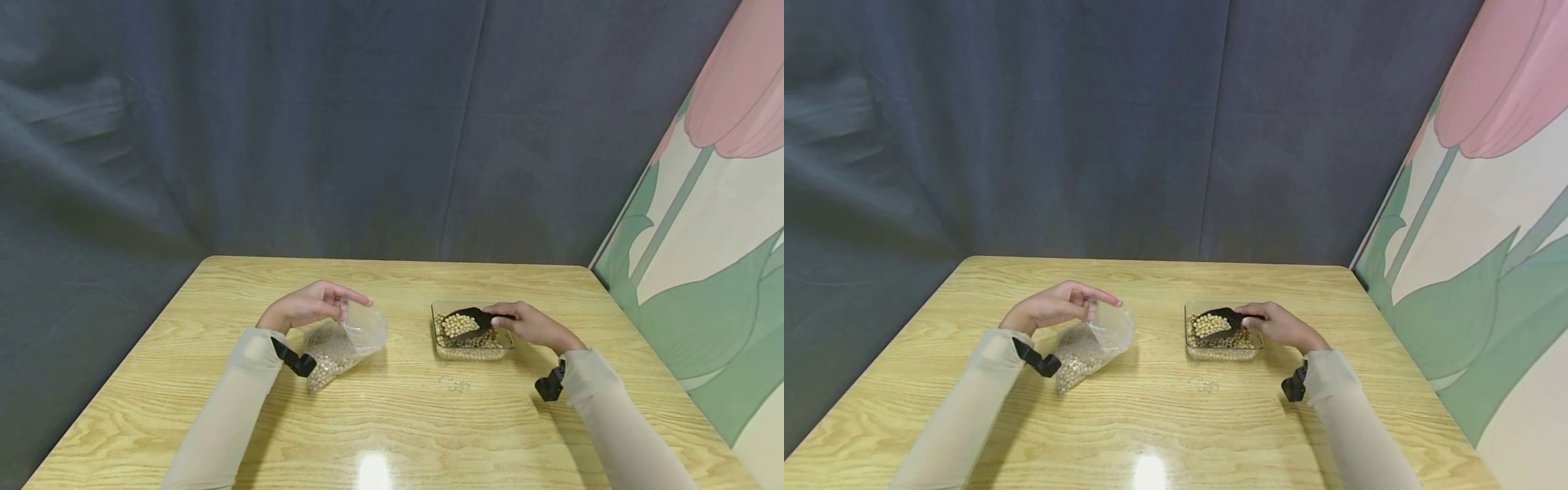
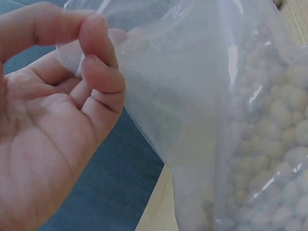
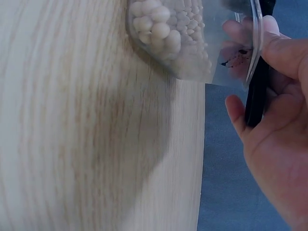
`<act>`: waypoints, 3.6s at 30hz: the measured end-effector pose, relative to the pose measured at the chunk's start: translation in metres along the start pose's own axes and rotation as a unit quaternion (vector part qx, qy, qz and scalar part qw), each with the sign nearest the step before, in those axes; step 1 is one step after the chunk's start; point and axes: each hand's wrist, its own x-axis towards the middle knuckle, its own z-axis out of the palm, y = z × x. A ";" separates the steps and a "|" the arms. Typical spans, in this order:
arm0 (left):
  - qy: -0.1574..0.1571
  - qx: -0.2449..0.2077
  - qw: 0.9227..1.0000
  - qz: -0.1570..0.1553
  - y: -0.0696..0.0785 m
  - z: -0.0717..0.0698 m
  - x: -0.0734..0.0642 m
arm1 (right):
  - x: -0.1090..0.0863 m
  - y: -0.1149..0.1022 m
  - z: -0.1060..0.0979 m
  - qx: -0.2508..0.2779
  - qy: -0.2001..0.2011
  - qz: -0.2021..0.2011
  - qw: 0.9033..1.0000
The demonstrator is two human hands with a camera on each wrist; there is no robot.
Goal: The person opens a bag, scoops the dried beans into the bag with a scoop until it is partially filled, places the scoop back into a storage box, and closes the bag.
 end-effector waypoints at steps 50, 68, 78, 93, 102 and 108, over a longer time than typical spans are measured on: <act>0.007 -0.001 1.000 -0.006 -0.002 0.001 0.006 | 0.035 -0.038 -0.011 0.007 0.037 0.001 0.999; 0.002 -0.005 1.000 0.002 -0.004 0.001 0.008 | 0.062 -0.070 0.013 0.025 0.018 -0.043 0.999; 0.007 0.008 1.000 -0.005 -0.003 0.000 0.008 | 0.071 -0.085 0.024 0.038 -0.007 -0.054 0.998; 0.002 0.007 1.000 -0.013 -0.004 0.000 0.009 | 0.076 -0.100 0.026 -0.039 -0.005 -0.078 0.996; 0.002 0.006 1.000 -0.014 -0.003 0.001 0.009 | 0.076 -0.109 0.022 -0.088 0.001 -0.109 0.990; -0.002 0.009 1.000 -0.007 -0.003 0.000 0.009 | 0.076 -0.115 0.019 -0.106 0.000 -0.124 0.987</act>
